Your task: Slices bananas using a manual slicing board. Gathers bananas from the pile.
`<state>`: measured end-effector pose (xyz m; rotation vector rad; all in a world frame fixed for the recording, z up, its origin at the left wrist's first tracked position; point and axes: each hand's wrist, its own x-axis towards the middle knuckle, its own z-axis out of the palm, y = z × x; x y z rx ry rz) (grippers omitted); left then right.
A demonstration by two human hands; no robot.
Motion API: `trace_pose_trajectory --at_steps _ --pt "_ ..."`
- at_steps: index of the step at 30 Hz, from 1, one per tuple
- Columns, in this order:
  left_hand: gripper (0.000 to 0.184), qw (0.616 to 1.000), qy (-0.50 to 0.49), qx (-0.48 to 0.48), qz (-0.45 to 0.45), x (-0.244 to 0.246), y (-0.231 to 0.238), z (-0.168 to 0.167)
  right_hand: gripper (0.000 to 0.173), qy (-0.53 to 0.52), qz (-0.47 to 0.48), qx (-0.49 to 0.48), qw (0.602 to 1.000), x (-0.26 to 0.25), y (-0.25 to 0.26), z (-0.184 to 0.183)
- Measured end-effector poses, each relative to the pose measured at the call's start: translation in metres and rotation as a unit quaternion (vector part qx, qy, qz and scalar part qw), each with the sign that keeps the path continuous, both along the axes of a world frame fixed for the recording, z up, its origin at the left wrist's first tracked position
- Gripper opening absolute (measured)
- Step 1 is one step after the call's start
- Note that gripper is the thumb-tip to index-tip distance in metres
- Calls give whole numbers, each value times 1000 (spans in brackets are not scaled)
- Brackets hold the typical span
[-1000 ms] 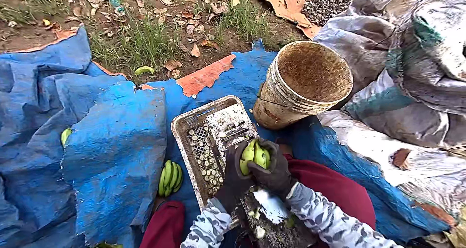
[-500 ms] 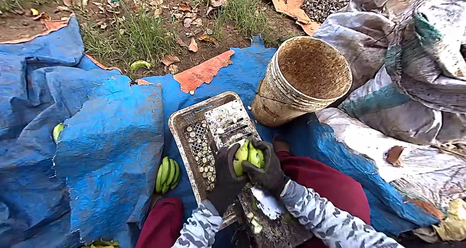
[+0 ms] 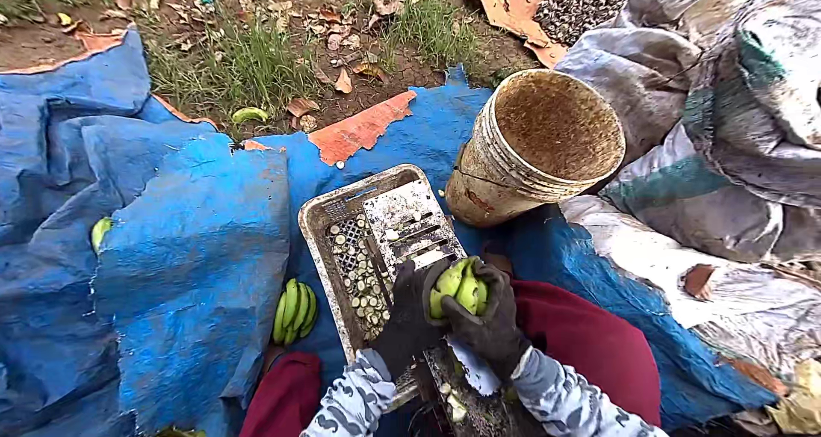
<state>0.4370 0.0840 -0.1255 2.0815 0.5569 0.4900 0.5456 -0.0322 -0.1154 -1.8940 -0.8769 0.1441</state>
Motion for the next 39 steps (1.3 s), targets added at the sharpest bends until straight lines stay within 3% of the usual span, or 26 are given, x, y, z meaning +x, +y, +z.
trace_pose_trajectory --at_steps 3,6,9,11,14,17,20,24,26,28,30,32,34,37,39 --pt "89 977 201 -44 49 30 67 16 83 -15 11 -103 995 29 81 8" --pt "91 970 242 -3 32 22 57 34 83 -14 34 -114 993 27 63 12" --pt "94 979 184 57 -60 -21 2 49 85 10 46 -82 995 -6 -22 17" --pt "101 981 121 141 -63 -36 -25 42 84 9 40 -42 998 -24 -56 12" --pt "88 984 90 153 19 -16 -10 15 84 -29 15 -8 999 -11 -12 -4" --pt "92 960 259 91 49 16 35 24 84 -48 35 -78 995 21 49 1" --pt "104 944 315 90 28 17 49 41 103 -4 121 -189 975 43 53 21" --pt "110 961 274 42 17 -4 25 42 91 77 149 -291 942 32 32 61" --pt "95 972 201 82 89 -7 -2 31 103 43 120 -332 935 10 36 75" --pt "91 980 154 50 119 -11 -22 23 118 -3 97 -336 937 4 41 69" --pt "93 988 109 46 98 -25 -30 18 112 -18 125 -298 946 18 39 59" --pt "95 989 137 32 39 -43 -33 25 98 13 178 -273 945 35 33 59" --pt "90 986 164 17 13 -49 -38 29 91 29 194 -338 920 39 32 78" --pt "75 985 170 14 9 -41 -44 21 97 -29 124 -483 866 10 49 107" --pt "73 972 224 20 -66 -39 -43 28 99 -54 83 -517 850 0 62 103"
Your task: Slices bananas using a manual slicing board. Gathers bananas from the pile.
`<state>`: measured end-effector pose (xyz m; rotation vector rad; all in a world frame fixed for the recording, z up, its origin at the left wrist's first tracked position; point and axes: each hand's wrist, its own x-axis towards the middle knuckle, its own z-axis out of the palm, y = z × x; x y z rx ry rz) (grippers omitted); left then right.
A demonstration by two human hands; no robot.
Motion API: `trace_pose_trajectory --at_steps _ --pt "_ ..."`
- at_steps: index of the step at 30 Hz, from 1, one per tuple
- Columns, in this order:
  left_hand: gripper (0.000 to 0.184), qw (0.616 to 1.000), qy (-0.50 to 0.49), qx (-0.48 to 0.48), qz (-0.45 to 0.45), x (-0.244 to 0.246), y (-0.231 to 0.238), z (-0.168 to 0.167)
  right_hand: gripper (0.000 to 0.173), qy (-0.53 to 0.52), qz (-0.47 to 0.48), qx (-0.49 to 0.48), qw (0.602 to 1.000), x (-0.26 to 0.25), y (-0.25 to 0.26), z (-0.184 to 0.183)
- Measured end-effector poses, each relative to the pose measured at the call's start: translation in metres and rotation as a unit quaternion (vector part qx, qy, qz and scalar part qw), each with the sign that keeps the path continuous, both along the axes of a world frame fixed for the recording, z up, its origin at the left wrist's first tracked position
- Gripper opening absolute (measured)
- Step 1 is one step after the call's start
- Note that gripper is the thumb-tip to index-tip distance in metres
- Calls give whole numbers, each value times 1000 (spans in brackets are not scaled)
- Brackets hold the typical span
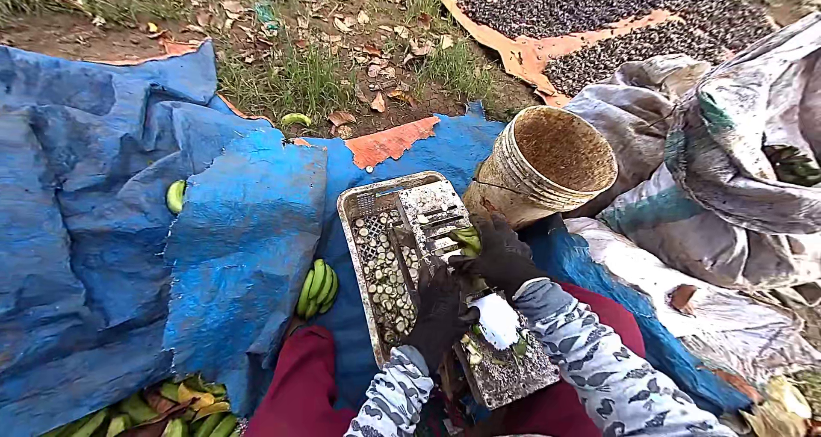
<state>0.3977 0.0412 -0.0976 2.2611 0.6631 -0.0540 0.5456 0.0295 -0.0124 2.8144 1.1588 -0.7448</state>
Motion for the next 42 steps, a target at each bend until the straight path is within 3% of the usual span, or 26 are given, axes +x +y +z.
trace_pose_trajectory --at_steps 3,8,11,14,16,18,20,22,26,28,33,35,37,40,42 --pt "62 999 -39 14 -28 -23 -10 9 84 -23 -2 74 997 7 -10 -21" --pt "50 949 -193 73 237 -109 29 -8 74 28 41 255 966 24 -79 -31" --pt "52 890 -251 -17 381 -152 63 1 70 -14 99 301 948 -10 -141 -35" --pt "50 826 -321 -74 458 -158 79 4 71 -110 168 312 929 -35 -124 -44" --pt "46 816 -331 -91 466 -152 80 2 63 -109 183 259 942 -36 -73 -51" --pt "43 811 -344 -105 461 -147 82 4 55 -87 186 146 968 -28 -17 -50" --pt "43 811 -344 -109 460 -147 84 4 54 -78 190 74 976 -15 12 -50" --pt "40 804 -357 -122 460 -147 85 5 56 -79 201 107 970 -1 4 -49" --pt "40 799 -375 -132 451 -163 76 6 54 -85 266 250 927 -25 -107 -39" --pt "39 795 -372 -137 460 -168 74 7 54 -139 295 278 904 -37 -131 -45" --pt "37 773 -363 -177 489 -160 78 7 54 -119 301 274 906 -13 -42 -64" --pt "37 779 -362 -165 485 -159 82 7 59 -84 301 275 909 -4 -43 -59" --pt "43 817 -292 -152 474 -150 78 -4 74 -46 275 215 936 -1 -56 -39" --pt "69 905 -43 -205 369 -117 43 -32 88 -45 256 3 966 -16 -49 -16" --pt "74 900 12 -310 308 -86 4 -50 86 -45 256 -116 959 -29 -31 -4"
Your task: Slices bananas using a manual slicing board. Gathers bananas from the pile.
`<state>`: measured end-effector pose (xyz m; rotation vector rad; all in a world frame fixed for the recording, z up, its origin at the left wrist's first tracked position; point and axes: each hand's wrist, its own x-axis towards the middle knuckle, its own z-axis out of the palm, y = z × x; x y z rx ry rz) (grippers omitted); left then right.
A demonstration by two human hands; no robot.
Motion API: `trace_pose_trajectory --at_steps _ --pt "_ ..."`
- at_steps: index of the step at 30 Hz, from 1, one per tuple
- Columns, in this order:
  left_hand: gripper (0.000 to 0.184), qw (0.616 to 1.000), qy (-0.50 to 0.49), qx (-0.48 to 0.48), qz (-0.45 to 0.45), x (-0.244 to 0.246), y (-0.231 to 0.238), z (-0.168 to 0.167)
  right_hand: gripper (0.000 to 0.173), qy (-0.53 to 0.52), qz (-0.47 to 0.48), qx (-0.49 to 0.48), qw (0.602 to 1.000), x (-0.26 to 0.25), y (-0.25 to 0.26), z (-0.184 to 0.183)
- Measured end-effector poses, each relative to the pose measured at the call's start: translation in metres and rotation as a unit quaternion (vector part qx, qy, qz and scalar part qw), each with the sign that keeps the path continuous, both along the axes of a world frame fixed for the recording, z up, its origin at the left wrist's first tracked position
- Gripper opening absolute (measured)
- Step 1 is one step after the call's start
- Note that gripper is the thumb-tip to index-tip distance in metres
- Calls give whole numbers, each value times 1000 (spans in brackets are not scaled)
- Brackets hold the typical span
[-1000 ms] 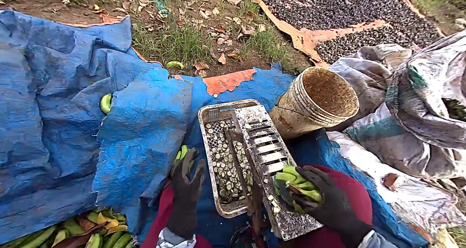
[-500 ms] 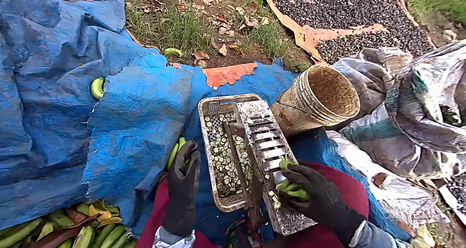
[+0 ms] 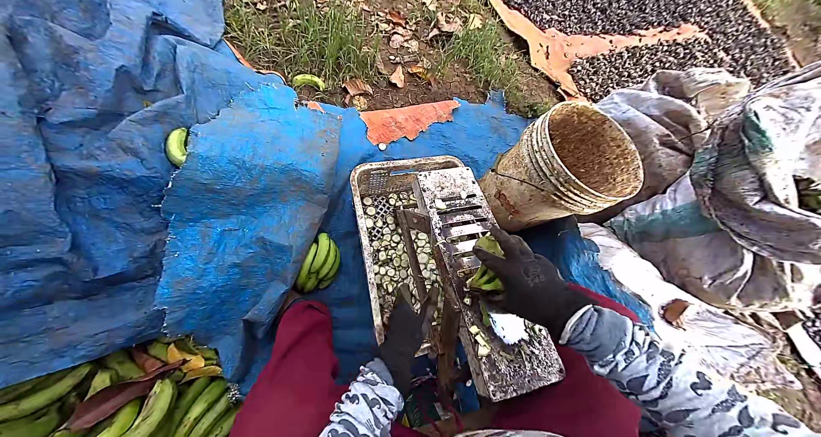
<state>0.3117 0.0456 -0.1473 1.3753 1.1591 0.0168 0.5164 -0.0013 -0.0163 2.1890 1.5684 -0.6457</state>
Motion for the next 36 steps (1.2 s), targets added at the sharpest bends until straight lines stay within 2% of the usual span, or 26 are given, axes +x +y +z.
trace_pose_trajectory --at_steps 2,4,6,9,10,12,13,15,19,21,24,26,28,31,33,35,36 --pt "62 994 -65 -90 0 22 -31 -7 78 -10 8 -59 998 -8 15 6" --pt "52 991 -90 -98 -2 36 -43 -17 71 1 24 -52 998 -3 18 7" --pt "50 997 -51 -58 -30 43 -41 -20 66 32 19 2 999 12 8 6" --pt "51 998 17 -4 -66 42 -36 -18 60 86 23 149 985 22 -38 4" --pt "53 1000 5 -5 -24 38 -40 -20 59 95 43 204 973 16 -57 0" --pt "55 987 -98 -38 125 33 -54 -24 58 90 87 290 949 -2 -90 -9" --pt "56 973 -143 -52 171 31 -58 -21 55 83 102 322 938 -9 -96 -14" --pt "53 962 -149 -48 226 31 -61 -13 51 85 106 345 929 -16 -86 -20" --pt "50 983 -54 10 174 32 -52 -1 47 115 72 308 942 -1 -41 -17" --pt "50 985 -42 14 167 31 -49 -1 46 120 76 330 933 2 -48 -20" --pt "53 984 -20 25 178 35 -46 -8 50 93 129 362 918 -13 -79 -22" --pt "52 990 43 49 123 37 -40 -9 52 73 149 372 914 -21 -75 -27" --pt "51 993 83 55 69 40 -33 -8 52 79 127 348 926 -16 -38 -29" --pt "52 993 88 38 64 40 -28 -9 49 76 49 242 966 4 42 -29" --pt "50 993 95 33 55 37 -25 -4 50 49 36 241 969 14 77 -37" --pt "51 994 92 43 39 34 -26 -3 49 53 46 260 963 15 74 -38" --pt "50 995 85 39 31 32 -27 -3 49 74 65 261 960 11 55 -35"
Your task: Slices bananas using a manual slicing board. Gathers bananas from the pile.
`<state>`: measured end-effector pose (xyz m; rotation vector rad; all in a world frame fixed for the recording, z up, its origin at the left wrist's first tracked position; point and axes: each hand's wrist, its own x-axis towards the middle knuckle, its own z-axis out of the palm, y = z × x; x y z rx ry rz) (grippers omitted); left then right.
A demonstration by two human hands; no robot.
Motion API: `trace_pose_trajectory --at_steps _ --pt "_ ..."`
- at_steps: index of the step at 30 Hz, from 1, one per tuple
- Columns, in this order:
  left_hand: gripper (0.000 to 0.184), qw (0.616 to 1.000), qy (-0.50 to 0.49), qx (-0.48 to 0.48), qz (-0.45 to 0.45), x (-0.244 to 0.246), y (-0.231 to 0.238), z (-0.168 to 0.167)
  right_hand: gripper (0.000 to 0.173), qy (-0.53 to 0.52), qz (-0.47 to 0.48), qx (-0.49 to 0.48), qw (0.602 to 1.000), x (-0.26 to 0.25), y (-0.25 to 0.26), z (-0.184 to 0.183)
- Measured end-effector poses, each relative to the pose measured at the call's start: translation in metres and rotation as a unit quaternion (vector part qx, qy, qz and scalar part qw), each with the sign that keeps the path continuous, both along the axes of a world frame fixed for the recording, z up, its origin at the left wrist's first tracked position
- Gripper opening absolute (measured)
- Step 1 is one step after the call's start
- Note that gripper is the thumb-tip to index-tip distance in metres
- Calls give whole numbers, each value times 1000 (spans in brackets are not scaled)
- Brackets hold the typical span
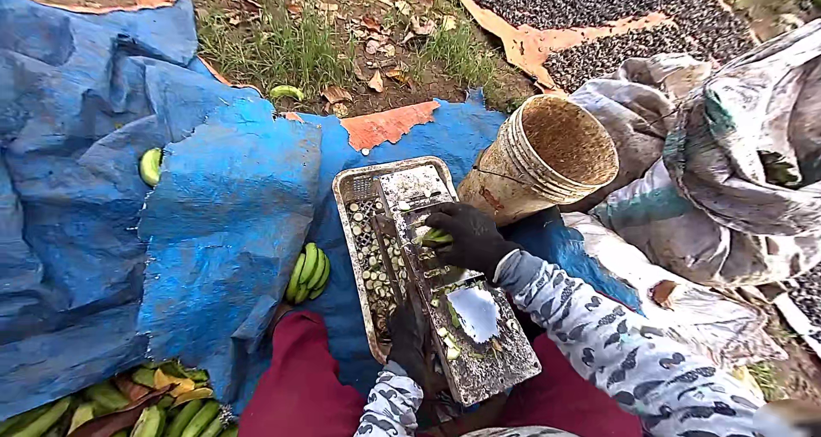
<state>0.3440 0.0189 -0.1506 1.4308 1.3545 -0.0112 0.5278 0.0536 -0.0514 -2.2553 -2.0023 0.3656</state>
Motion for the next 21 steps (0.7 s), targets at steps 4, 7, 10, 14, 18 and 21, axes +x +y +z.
trace_pose_trajectory --at_steps 4,7,10,14,18,21 --pt "51 1000 -1 -21 13 6 0 -12 48 15 88 119 989 -33 -121 -1" --pt "49 997 -56 12 52 5 -8 -11 46 3 70 132 989 -26 -88 -10" --pt "53 985 -121 41 119 -1 -20 -2 48 -5 -1 -1 1000 -13 6 -12" --pt "77 986 -49 119 109 7 -52 11 52 -13 -22 -25 999 -7 28 -13" --pt "82 994 -9 98 43 7 -68 5 48 0 51 72 996 -24 -88 -8" --pt "75 996 -8 86 9 5 -67 7 44 -12 72 171 983 -26 -100 -20"
